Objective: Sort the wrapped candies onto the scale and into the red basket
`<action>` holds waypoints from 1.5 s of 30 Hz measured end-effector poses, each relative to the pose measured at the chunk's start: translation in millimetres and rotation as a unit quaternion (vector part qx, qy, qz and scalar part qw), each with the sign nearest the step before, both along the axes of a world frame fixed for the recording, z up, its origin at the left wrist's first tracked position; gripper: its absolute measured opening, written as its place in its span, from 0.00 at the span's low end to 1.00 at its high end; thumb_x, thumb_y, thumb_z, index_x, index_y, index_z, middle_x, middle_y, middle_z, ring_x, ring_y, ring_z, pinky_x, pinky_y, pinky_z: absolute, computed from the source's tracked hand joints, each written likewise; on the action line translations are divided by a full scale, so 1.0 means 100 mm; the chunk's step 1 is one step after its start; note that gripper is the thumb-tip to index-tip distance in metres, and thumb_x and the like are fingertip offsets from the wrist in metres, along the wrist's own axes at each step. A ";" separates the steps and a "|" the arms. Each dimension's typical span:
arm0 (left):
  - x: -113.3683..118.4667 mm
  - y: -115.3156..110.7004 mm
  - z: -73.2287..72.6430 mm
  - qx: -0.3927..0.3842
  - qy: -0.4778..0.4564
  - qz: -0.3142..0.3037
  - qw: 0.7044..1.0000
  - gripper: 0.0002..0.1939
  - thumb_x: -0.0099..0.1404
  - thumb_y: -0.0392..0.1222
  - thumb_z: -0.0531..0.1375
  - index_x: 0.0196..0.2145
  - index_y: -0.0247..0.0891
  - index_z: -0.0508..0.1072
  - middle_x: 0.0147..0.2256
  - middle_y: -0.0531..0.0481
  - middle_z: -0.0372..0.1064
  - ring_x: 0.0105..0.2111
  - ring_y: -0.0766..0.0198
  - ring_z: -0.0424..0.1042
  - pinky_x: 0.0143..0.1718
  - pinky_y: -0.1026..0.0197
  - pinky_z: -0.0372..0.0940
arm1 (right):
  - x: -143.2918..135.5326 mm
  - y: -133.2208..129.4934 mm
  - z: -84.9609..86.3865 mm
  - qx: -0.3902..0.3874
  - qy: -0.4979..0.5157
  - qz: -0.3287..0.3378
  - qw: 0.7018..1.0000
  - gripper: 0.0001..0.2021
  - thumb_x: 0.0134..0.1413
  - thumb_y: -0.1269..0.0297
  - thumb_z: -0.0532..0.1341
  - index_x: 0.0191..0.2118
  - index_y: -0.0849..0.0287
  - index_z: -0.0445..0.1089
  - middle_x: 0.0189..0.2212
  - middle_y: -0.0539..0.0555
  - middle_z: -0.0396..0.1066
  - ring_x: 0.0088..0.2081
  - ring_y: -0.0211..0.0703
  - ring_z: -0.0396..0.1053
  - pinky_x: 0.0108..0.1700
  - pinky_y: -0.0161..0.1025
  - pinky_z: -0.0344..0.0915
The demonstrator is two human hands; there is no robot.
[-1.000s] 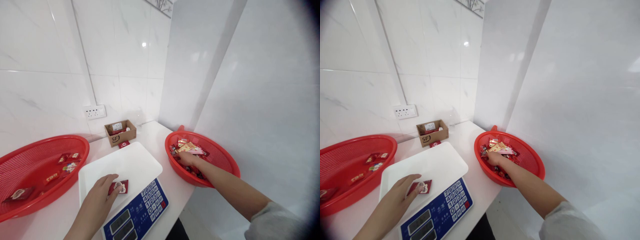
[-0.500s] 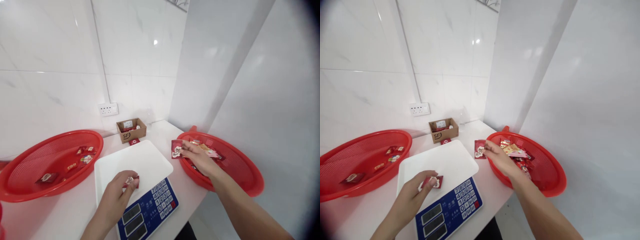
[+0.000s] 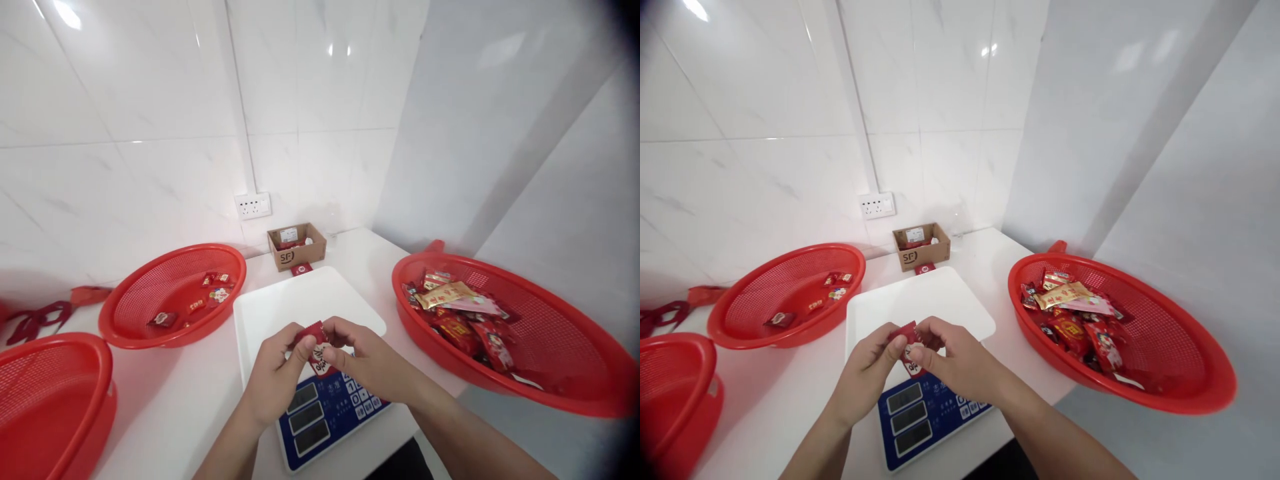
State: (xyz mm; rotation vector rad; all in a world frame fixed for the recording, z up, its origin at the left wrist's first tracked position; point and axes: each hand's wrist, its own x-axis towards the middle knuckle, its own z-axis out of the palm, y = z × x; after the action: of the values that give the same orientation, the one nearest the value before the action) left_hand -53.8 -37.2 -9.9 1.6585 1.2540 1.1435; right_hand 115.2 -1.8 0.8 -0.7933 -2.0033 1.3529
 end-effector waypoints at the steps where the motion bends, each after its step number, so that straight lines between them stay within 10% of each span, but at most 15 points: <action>1: 0.01 0.00 0.00 -0.001 -0.002 -0.005 1.000 0.17 0.66 0.53 0.51 0.26 0.38 0.66 0.24 0.54 0.63 0.27 0.65 0.62 0.30 0.63 0.59 | -0.01 0.01 -0.02 0.008 -0.008 -0.012 1.000 0.16 0.58 0.49 0.56 0.34 0.58 0.65 0.29 0.50 0.67 0.32 0.39 0.65 0.33 0.35 0.63; 12: 0.02 0.00 -0.06 -0.035 -0.029 -0.072 0.996 0.18 0.66 0.54 0.50 0.28 0.38 0.66 0.26 0.53 0.63 0.29 0.63 0.62 0.33 0.62 0.59 | -0.09 0.01 -0.07 0.131 -0.037 -0.051 0.989 0.26 0.55 0.39 0.53 0.22 0.58 0.58 0.21 0.46 0.58 0.25 0.36 0.57 0.28 0.34 0.52; 22: 0.03 0.00 -0.03 0.005 -0.087 0.051 0.995 0.17 0.67 0.52 0.50 0.29 0.38 0.67 0.26 0.54 0.64 0.29 0.64 0.64 0.34 0.63 0.60 | -0.06 0.01 -0.08 0.056 -0.008 -0.063 0.996 0.19 0.58 0.48 0.53 0.27 0.58 0.64 0.23 0.47 0.64 0.27 0.37 0.60 0.30 0.34 0.56; 32: -0.03 0.05 -0.05 -0.061 -0.096 -0.012 0.993 0.24 0.64 0.58 0.50 0.20 0.38 0.60 0.20 0.55 0.57 0.23 0.67 0.57 0.27 0.64 0.56 | 0.03 -0.02 0.02 0.012 -0.025 -0.017 0.999 0.18 0.58 0.53 0.54 0.23 0.58 0.61 0.20 0.46 0.61 0.24 0.35 0.57 0.27 0.33 0.54; 45: -0.05 0.05 -0.07 0.083 0.084 0.149 0.982 0.19 0.68 0.52 0.47 0.23 0.41 0.60 0.23 0.54 0.59 0.25 0.63 0.61 0.28 0.63 0.57 | -0.03 0.18 -0.19 0.039 -0.023 -0.109 0.993 0.15 0.59 0.53 0.53 0.27 0.57 0.63 0.24 0.47 0.65 0.28 0.38 0.63 0.31 0.34 0.58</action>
State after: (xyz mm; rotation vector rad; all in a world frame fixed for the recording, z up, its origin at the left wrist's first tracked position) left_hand -58.5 -32.5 -17.3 1.7601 1.5933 1.3381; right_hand 112.2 16.1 -18.6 -0.9820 -1.9279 1.1341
